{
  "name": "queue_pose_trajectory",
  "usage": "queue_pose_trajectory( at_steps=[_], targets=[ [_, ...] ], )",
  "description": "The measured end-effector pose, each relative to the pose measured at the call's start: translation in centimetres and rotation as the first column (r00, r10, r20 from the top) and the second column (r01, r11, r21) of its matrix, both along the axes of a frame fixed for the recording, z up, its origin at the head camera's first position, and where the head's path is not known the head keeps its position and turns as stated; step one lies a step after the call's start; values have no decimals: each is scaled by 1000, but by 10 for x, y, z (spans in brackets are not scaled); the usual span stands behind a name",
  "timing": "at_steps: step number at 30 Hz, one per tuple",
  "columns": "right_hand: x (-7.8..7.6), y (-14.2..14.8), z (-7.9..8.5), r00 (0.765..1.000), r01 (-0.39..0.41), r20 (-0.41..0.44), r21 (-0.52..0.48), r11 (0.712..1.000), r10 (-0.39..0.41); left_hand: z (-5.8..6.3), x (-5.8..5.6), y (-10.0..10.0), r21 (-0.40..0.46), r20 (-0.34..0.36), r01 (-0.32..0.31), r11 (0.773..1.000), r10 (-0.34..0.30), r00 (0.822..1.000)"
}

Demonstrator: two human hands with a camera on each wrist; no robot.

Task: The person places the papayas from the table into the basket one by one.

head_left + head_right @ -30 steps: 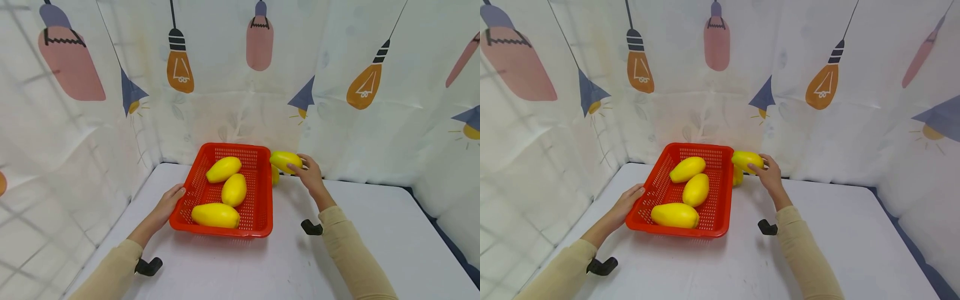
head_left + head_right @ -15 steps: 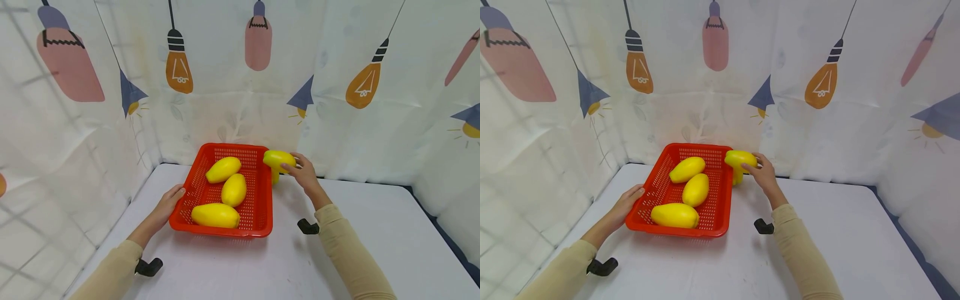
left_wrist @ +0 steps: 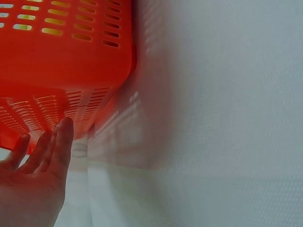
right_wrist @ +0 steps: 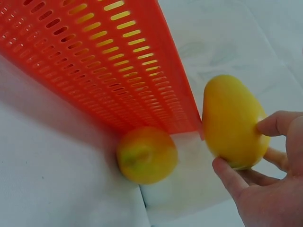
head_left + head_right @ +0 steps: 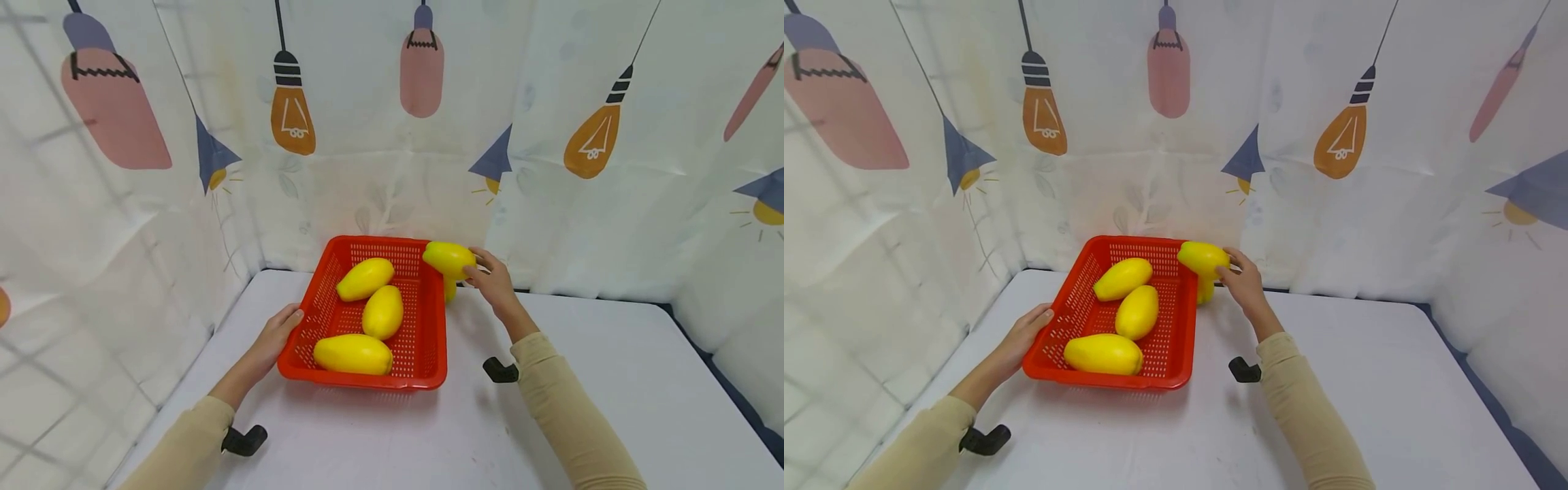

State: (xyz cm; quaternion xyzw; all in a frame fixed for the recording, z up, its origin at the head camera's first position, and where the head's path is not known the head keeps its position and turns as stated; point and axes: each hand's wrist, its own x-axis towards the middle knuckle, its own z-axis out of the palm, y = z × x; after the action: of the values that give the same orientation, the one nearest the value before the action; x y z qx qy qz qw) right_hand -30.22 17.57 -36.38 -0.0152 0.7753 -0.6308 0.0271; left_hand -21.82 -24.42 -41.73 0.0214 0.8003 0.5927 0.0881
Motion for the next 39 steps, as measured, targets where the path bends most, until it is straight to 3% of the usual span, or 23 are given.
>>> queue_pose_trajectory(
  at_steps=[5,12,20,28,39],
  targets=[
    [-6,2,-11,998,-8,-55,-1,1000,8,-2,3,0,-3,6,-5,1000,5,1000],
    [-6,-2,-14,993,-34,-111,14,999,36,-1,5,0,-7,-4,-7,1000,7,1000],
    [-7,-9,-12,994,-8,-113,26,1000,11,2,5,-1,-14,11,3,1000,-3,1000],
    [-9,-14,-11,995,-10,-104,-29,1000,7,4,5,-1,-19,9,5,1000,-5,1000],
    [-9,-9,-12,992,-13,-127,32,999,17,3,3,1,-15,15,9,1000,-9,1000]
  ],
)
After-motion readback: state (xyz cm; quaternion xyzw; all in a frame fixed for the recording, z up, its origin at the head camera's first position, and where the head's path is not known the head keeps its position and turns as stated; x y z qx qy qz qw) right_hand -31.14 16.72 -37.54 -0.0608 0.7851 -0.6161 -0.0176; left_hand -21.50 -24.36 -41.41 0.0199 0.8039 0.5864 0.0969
